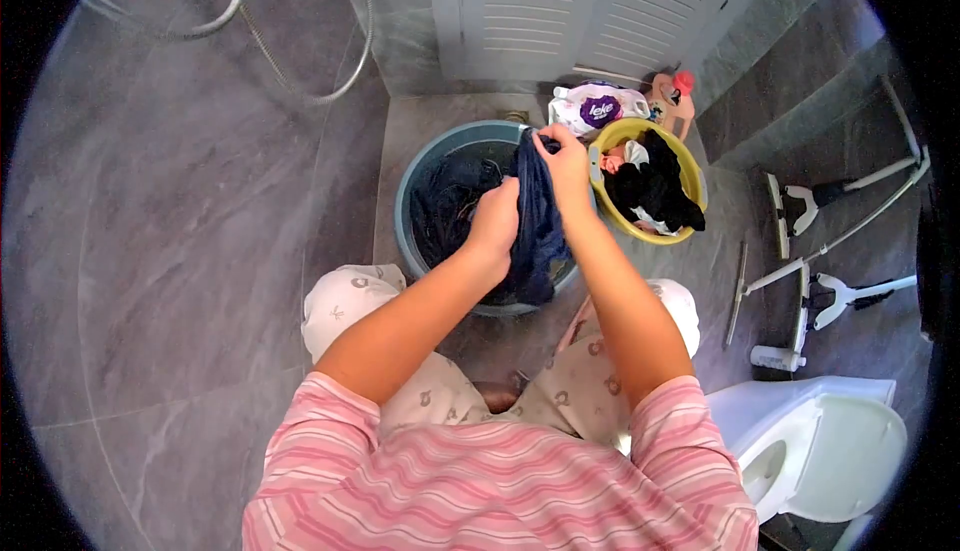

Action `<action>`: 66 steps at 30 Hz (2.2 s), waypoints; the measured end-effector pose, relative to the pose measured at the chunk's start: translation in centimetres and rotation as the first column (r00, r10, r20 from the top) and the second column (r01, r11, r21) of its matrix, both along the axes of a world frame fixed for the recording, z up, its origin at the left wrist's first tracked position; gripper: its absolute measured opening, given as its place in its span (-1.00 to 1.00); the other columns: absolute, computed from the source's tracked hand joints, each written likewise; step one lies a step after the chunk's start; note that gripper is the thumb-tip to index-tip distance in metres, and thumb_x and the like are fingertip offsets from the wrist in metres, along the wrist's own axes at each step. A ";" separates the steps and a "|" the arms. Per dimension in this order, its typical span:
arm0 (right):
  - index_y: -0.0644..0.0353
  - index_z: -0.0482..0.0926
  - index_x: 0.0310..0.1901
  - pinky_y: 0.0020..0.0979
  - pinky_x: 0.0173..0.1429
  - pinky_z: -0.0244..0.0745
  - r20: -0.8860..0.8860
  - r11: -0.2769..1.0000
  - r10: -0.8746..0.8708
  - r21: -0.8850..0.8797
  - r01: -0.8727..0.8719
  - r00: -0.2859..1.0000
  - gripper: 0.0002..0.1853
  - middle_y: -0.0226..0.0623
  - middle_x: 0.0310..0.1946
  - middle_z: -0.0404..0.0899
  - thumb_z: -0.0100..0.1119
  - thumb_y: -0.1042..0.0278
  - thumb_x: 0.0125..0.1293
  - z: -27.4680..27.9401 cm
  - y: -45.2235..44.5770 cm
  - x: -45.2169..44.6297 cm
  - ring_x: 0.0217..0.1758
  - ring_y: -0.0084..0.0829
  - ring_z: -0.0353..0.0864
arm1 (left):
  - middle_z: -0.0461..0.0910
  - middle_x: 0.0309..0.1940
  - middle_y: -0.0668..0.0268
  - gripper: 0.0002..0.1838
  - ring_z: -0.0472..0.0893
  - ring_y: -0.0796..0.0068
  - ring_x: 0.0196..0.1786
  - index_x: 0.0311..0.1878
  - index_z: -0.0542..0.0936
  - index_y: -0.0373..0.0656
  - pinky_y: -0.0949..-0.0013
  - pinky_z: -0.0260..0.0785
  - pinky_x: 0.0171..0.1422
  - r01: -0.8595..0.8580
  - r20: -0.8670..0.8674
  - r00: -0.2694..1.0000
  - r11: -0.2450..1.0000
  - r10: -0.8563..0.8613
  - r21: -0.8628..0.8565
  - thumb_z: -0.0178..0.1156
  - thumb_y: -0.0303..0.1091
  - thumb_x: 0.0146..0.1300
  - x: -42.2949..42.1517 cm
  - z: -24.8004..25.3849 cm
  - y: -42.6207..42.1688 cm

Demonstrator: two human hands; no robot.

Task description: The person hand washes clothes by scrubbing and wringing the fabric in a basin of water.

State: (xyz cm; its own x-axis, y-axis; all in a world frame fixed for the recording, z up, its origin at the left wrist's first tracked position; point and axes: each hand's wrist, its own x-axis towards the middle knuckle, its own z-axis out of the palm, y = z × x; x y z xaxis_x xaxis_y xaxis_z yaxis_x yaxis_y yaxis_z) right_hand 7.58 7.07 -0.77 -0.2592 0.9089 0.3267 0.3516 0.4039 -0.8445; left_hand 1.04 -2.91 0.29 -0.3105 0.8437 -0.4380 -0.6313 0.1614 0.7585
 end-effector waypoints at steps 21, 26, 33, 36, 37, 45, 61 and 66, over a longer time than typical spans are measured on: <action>0.25 0.41 -0.51 -0.35 -0.42 0.36 0.087 0.861 0.388 0.322 -0.394 0.918 -0.89 -0.13 -0.60 0.39 0.16 0.47 0.03 3.3 -11.7 -2.4 -0.54 -0.24 0.46 | 0.45 -0.63 0.29 -0.67 0.44 0.48 -0.56 -0.59 0.43 -0.16 0.29 0.31 -0.38 -0.248 0.007 0.968 0.964 0.249 0.097 -0.07 -0.16 0.17 -8.1 0.6 1.1; 0.30 0.44 -0.55 -0.40 -0.44 0.35 -0.093 0.965 0.091 0.254 -0.065 0.992 -0.88 -0.10 -0.62 0.45 0.14 0.51 0.08 2.7 -5.7 -2.2 -0.59 -0.35 0.45 | 0.43 -0.61 0.32 -0.67 0.35 0.58 -0.48 -0.58 0.42 -0.29 0.28 0.25 -0.35 -0.293 -0.001 0.955 0.947 0.296 0.134 -0.12 -0.29 0.22 -2.8 -0.8 1.2; 0.25 0.46 -0.44 -0.33 -0.40 0.41 0.016 0.939 0.225 0.263 -0.221 0.974 -0.93 -0.12 -0.51 0.50 0.13 0.47 0.07 2.9 -8.4 -2.1 -0.48 -0.19 0.54 | 0.40 -0.65 0.36 -0.68 0.37 0.55 -0.54 -0.61 0.43 -0.23 0.33 0.25 -0.41 -0.120 0.215 0.974 0.966 0.071 0.229 -0.05 -0.24 0.20 -5.8 -3.1 2.0; 0.25 0.43 -0.54 -0.35 -0.42 0.37 0.151 0.810 0.469 0.319 -0.492 0.870 -0.84 -0.10 -0.59 0.42 0.21 0.42 0.03 4.9 -12.3 -2.4 -0.52 -0.13 0.48 | 0.48 -0.64 0.31 -0.67 0.47 0.38 -0.55 -0.56 0.40 -0.19 0.24 0.36 -0.33 -0.048 -0.195 0.979 0.995 0.064 0.086 -0.06 -0.16 0.20 -7.5 1.6 0.3; 0.25 0.44 -0.58 -0.35 -0.45 0.36 0.144 0.859 0.414 0.266 -0.438 0.899 -0.81 -0.14 -0.63 0.43 0.23 0.38 0.05 4.2 -11.2 -2.1 -0.55 -0.15 0.50 | 0.58 -0.40 0.20 -0.63 0.56 0.35 -0.34 -0.32 0.51 -0.11 0.26 0.42 -0.09 0.102 -0.212 0.976 0.950 -0.038 0.296 -0.23 -0.10 0.29 -5.9 2.1 -0.9; 0.27 0.50 -0.38 -0.28 -0.37 0.40 -0.136 0.997 0.066 -0.017 -0.069 0.989 -0.79 -0.06 -0.53 0.52 0.16 0.28 0.13 -1.1 -1.3 -0.7 -0.51 -0.18 0.53 | 0.58 -0.24 0.23 -0.63 0.54 0.37 -0.18 -0.19 0.56 -0.20 0.31 0.36 0.00 -0.023 0.030 0.999 0.999 0.024 -0.027 -0.20 -0.20 0.28 -1.4 1.1 0.3; 0.26 0.41 -0.54 -0.39 -0.41 0.35 -0.029 0.928 0.246 0.295 -0.227 0.969 -0.89 -0.19 -0.59 0.40 0.16 0.52 -0.03 2.0 -8.7 -1.0 -0.54 -0.28 0.44 | 0.59 -0.20 0.21 -0.56 0.57 0.33 -0.14 -0.15 0.54 -0.14 0.26 0.36 0.07 0.161 0.241 0.951 0.975 -0.195 0.155 -0.26 -0.06 0.30 -6.0 -3.3 1.1; 0.22 0.40 -0.62 -0.31 -0.45 0.40 0.031 0.904 0.258 0.345 -0.253 0.966 -0.84 -0.14 -0.64 0.43 0.16 0.45 0.00 1.8 -7.7 -0.5 -0.54 -0.15 0.50 | 0.56 -0.14 0.14 -0.51 0.53 0.27 -0.08 -0.10 0.51 -0.23 0.19 0.29 0.14 0.124 0.493 0.729 0.800 -0.475 0.587 -0.30 -0.06 0.30 -5.0 -5.9 2.0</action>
State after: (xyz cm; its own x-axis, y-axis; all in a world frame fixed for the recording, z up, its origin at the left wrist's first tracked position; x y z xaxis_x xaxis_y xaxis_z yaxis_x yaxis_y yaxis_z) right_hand 7.09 -0.59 1.00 -0.4600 0.6436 0.6117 0.1862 0.7435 -0.6423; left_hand -3.97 -0.92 -5.64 0.1730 0.9830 0.0614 -0.9511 0.1505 0.2699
